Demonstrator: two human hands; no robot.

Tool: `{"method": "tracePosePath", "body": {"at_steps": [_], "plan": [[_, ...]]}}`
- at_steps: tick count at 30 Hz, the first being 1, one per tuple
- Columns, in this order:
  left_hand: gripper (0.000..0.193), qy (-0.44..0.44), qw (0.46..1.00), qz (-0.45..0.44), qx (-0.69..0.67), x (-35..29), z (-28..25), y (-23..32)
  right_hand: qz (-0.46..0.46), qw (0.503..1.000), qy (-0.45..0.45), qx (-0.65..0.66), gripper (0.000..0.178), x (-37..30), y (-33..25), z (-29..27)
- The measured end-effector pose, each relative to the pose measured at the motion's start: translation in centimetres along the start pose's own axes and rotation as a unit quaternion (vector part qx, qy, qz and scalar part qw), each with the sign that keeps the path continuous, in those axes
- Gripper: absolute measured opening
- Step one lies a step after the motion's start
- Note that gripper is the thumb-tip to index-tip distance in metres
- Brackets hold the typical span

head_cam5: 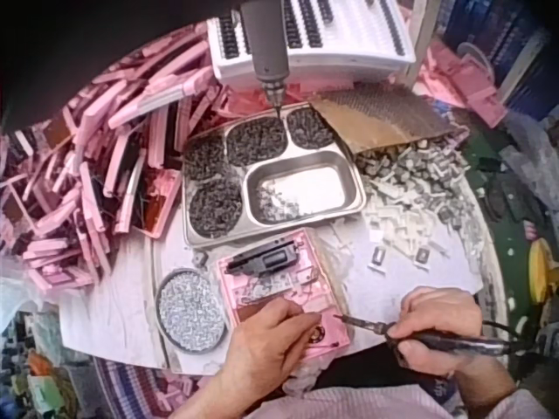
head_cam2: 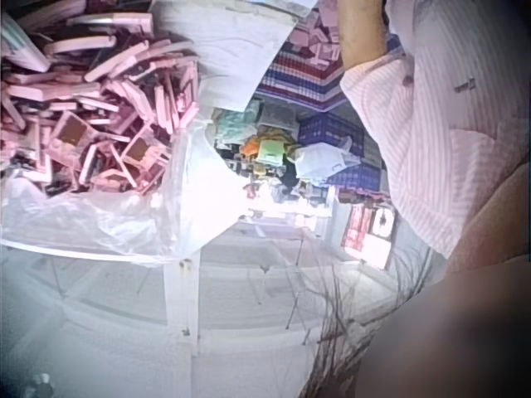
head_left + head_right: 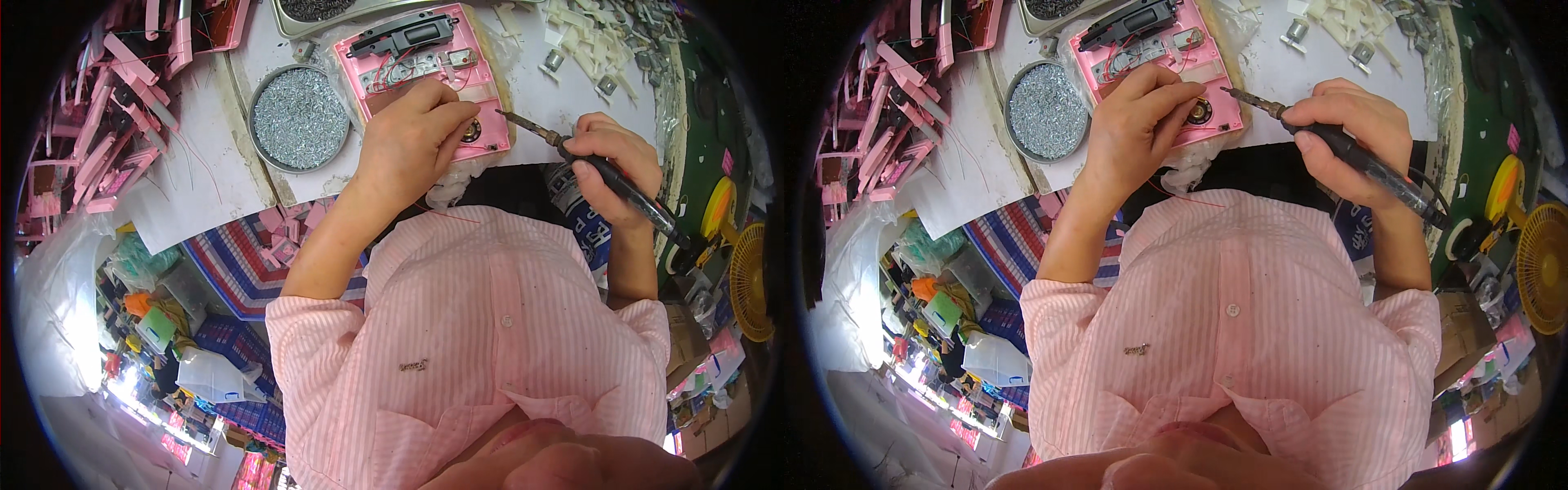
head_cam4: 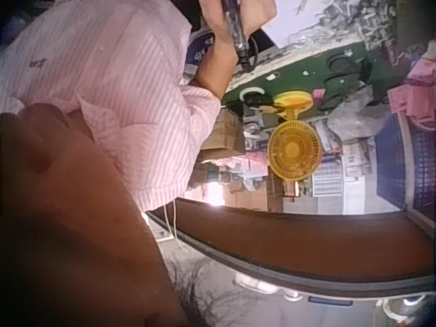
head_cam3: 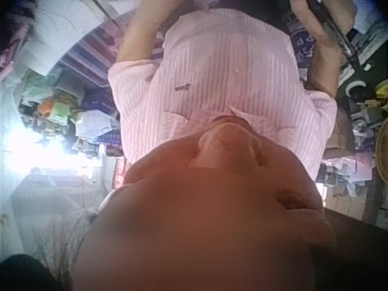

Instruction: Assembling and soldering internal components into a pink handheld electronic device shell.

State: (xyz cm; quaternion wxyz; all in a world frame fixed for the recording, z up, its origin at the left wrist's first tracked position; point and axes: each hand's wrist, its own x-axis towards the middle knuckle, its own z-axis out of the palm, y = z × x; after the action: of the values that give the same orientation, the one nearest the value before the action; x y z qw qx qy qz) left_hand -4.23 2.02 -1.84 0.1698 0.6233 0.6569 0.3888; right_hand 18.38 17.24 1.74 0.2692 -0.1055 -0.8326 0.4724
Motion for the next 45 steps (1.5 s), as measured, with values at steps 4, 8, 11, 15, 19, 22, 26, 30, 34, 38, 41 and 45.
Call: {"method": "tracePosePath", "body": {"at_steps": [4,8,11,15,19,22,26,30,34,38,41,45], "plan": [[0.014,0.006,1.0,0.008,0.01,0.1,0.0,-0.1,0.001,1.0,0.0,-0.006,0.019,0.1,-0.2,-0.2],[0.013,0.004,1.0,0.015,-0.004,0.3,0.0,-0.5,0.008,1.0,0.002,0.007,0.019,0.1,-0.1,-0.2],[0.011,-0.008,0.999,0.02,0.026,0.4,0.0,-0.2,0.006,1.0,-0.004,0.008,0.018,0.0,0.0,-0.1],[0.012,-0.046,0.996,0.02,0.076,0.7,-0.2,0.3,0.012,1.0,-0.021,0.007,0.019,0.1,-0.1,0.1],[0.016,-0.071,0.992,0.027,0.102,0.9,-0.6,0.4,0.008,0.999,-0.031,0.005,0.018,0.1,0.2,0.6],[0.02,-0.102,0.988,0.023,0.113,1.1,-0.9,0.5,0.022,0.999,-0.046,-0.001,0.017,0.2,0.1,0.8],[0.025,-0.136,0.979,0.029,0.146,1.4,-1.2,0.9,0.017,0.999,-0.05,0.0,0.017,0.3,0.1,0.9],[0.015,-0.14,0.976,0.052,0.161,1.5,-1.1,1.1,0.007,0.999,-0.05,0.003,0.017,0.4,0.2,1.1],[0.012,-0.165,0.971,0.062,0.16,2.0,-1.3,0.9,0.007,0.999,-0.052,-0.005,0.017,0.4,0.2,1.1],[0.012,-0.175,0.969,0.073,0.158,2.1,-1.5,0.9,0.006,0.998,-0.055,-0.006,0.017,0.5,0.1,1.2],[0.011,-0.168,0.969,0.084,0.159,2.0,-1.5,0.7,0.003,0.999,-0.054,-0.004,0.017,0.5,0.2,1.3],[0.014,-0.169,0.968,0.085,0.166,2.0,-1.5,0.8,0.003,0.998,-0.054,-0.01,0.016,0.6,0.2,1.3]]}}
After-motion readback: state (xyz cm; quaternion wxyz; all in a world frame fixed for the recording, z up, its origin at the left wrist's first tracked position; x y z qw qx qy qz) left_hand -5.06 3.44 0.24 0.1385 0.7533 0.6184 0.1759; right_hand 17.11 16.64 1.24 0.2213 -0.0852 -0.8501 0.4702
